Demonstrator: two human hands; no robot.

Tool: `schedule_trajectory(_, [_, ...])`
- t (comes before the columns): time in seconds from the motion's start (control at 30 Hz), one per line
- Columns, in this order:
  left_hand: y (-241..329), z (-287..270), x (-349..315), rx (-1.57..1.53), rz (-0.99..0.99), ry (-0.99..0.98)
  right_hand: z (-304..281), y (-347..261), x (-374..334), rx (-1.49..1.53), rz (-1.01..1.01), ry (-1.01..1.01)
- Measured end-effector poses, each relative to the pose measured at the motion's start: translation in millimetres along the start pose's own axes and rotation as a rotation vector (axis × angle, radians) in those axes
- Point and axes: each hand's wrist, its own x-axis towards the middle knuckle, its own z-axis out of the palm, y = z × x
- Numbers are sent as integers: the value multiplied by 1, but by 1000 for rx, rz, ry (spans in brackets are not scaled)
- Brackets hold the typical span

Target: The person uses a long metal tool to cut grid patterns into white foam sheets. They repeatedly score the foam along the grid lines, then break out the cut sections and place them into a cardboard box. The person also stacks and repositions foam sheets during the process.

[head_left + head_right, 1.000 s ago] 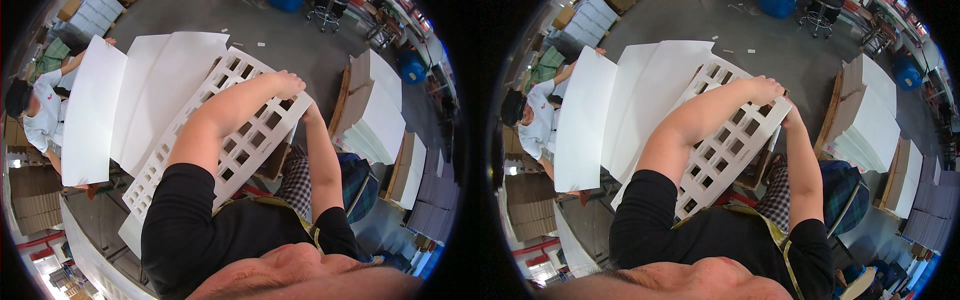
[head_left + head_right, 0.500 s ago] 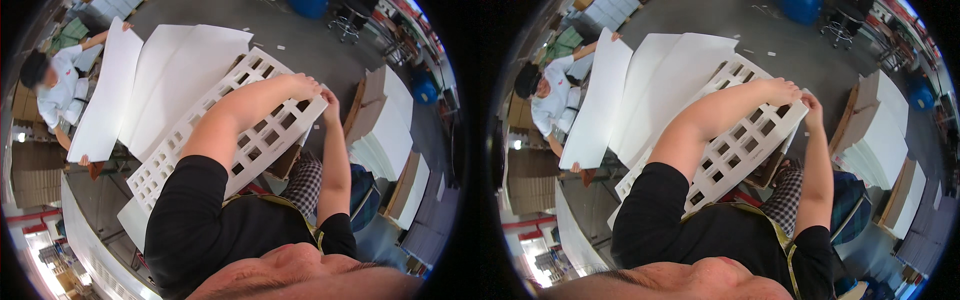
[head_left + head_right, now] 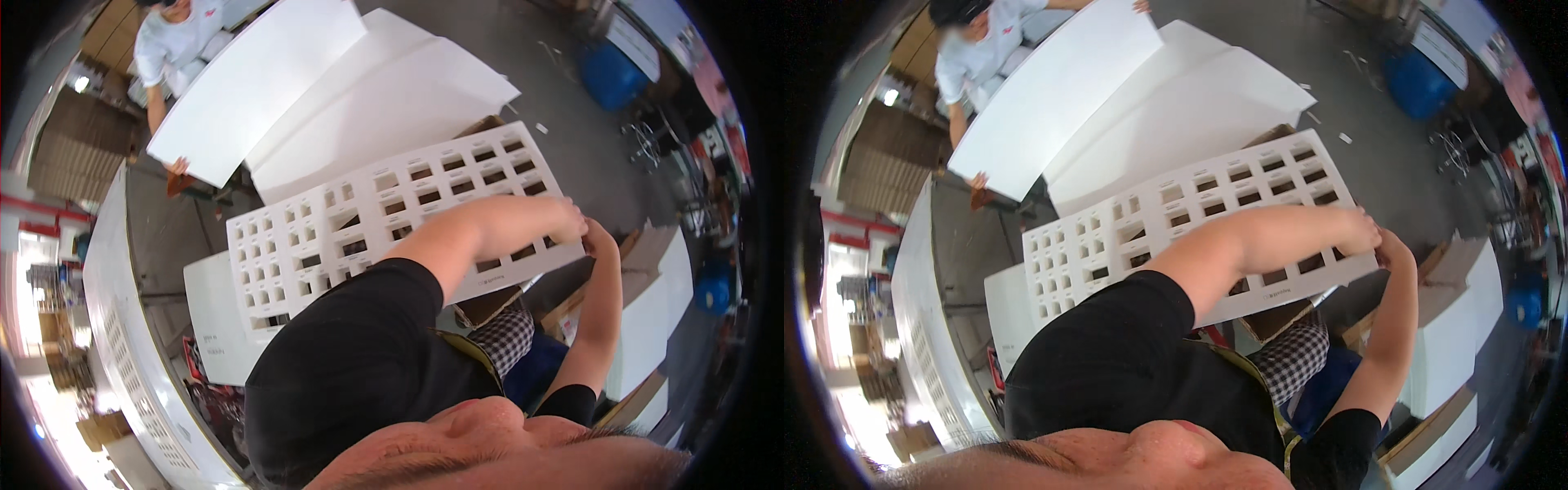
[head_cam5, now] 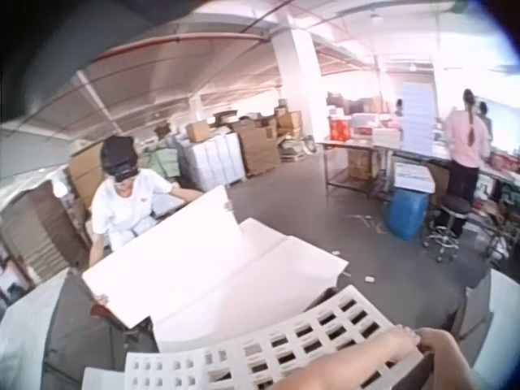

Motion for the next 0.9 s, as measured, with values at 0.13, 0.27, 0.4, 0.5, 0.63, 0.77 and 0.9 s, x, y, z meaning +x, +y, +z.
schedule_trajectory(0.13, [-4,20,4,-186,-45,73,19,-40,-6,233,86,-102])
schedule_trajectory(0.27, [-2,36,5,-200,-113,145,50,-75,-5,230,-38,-220])
schedule_trajectory(0.4, [17,38,-24,-230,-130,365,46,-72,21,-128,-191,-222])
schedule_trajectory(0.5, [41,41,-88,-350,-77,642,44,-58,21,-63,-203,-212])
schedule_trajectory(0.63, [69,89,-256,-902,-114,747,53,-57,17,23,-146,-217])
schedule_trajectory(0.77, [176,185,-441,-1134,-1519,753,46,-48,57,195,-85,-250])
schedule_trajectory(0.9, [268,215,-514,-1755,-2420,947,65,-49,45,313,27,12])
